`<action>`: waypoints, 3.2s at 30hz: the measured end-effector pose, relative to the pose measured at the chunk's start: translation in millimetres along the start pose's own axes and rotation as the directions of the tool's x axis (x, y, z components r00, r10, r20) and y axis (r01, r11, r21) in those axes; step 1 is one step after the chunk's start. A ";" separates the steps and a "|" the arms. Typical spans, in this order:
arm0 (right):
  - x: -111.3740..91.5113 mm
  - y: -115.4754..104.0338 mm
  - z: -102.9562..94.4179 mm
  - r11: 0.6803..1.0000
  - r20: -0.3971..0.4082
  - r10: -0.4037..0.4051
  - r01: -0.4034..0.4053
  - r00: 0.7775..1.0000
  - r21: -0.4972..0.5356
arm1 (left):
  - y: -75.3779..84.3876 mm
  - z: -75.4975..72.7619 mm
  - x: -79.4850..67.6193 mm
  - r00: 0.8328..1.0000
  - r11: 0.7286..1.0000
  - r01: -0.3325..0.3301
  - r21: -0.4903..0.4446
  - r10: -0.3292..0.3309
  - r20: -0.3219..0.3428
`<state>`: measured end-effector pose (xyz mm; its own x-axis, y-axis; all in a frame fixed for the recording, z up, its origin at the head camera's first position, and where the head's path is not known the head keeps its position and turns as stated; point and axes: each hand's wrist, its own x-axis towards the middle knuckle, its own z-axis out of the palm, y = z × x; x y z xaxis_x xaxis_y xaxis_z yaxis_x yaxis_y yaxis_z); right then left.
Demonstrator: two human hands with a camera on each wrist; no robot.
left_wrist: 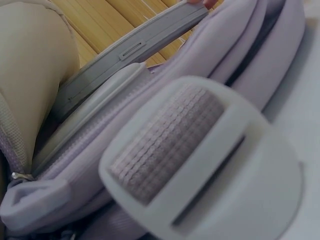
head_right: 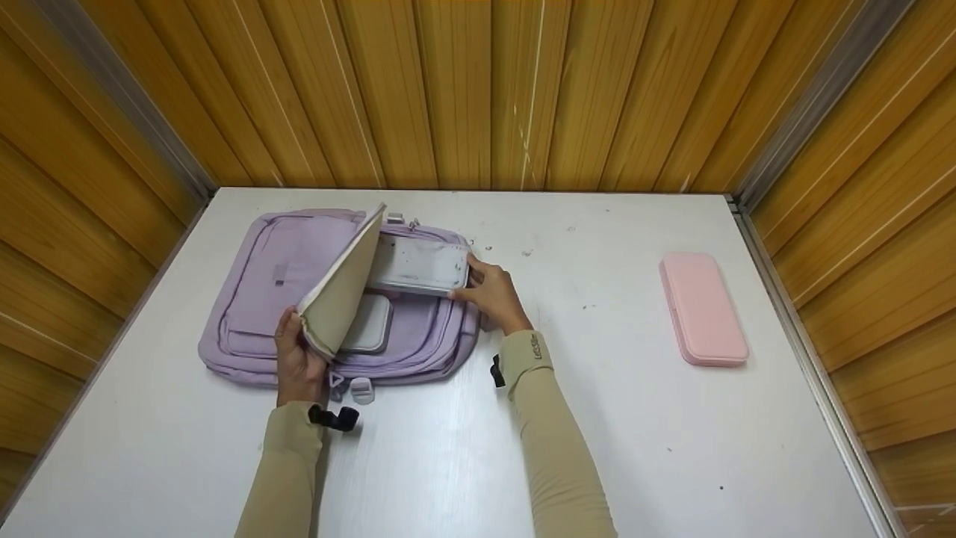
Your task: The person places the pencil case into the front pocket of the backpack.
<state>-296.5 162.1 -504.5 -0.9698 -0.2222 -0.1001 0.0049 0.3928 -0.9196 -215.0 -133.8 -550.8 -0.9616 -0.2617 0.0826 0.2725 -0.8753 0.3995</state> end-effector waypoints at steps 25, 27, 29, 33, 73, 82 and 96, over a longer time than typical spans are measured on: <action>7.0 -10.4 9.6 0.999 -0.007 -0.028 0.028 1.000 -0.038 | -0.7 -1.8 1.2 0.999 1.000 -0.004 -0.015 0.004 0.048; 7.4 -11.3 10.9 0.999 -0.014 -0.030 0.030 0.999 -0.033 | -0.8 -1.5 1.5 0.999 1.000 -0.007 -0.007 0.007 0.037; 7.9 -12.2 12.4 0.999 -0.015 -0.031 0.030 0.999 -0.029 | -0.7 -1.2 1.4 1.000 1.000 -0.009 0.000 0.009 0.022; 9.4 -13.4 15.2 0.999 -0.013 -0.024 0.024 1.000 -0.022 | -0.7 -0.9 0.5 1.000 1.000 -0.006 0.002 0.006 0.009; 22.8 -28.9 41.8 0.999 -0.044 -0.038 0.038 0.998 0.007 | -1.2 -1.9 0.3 1.000 1.000 0.020 -0.014 -0.020 0.018; 27.1 -30.9 45.9 0.998 -0.033 -0.061 0.061 0.998 -0.001 | -2.4 -2.7 0.9 1.000 1.000 0.005 0.027 -0.005 0.010; 32.6 -34.8 58.2 0.993 -0.036 -0.115 0.116 0.993 0.017 | -2.7 -6.3 0.6 0.999 0.999 0.004 0.041 -0.006 0.041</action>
<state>-314.1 89.2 -497.9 -0.9720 -0.2340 0.0203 -0.1036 0.3495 -0.9312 -216.1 -134.1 -557.6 -0.9637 -0.2397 0.1180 0.2671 -0.8589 0.4369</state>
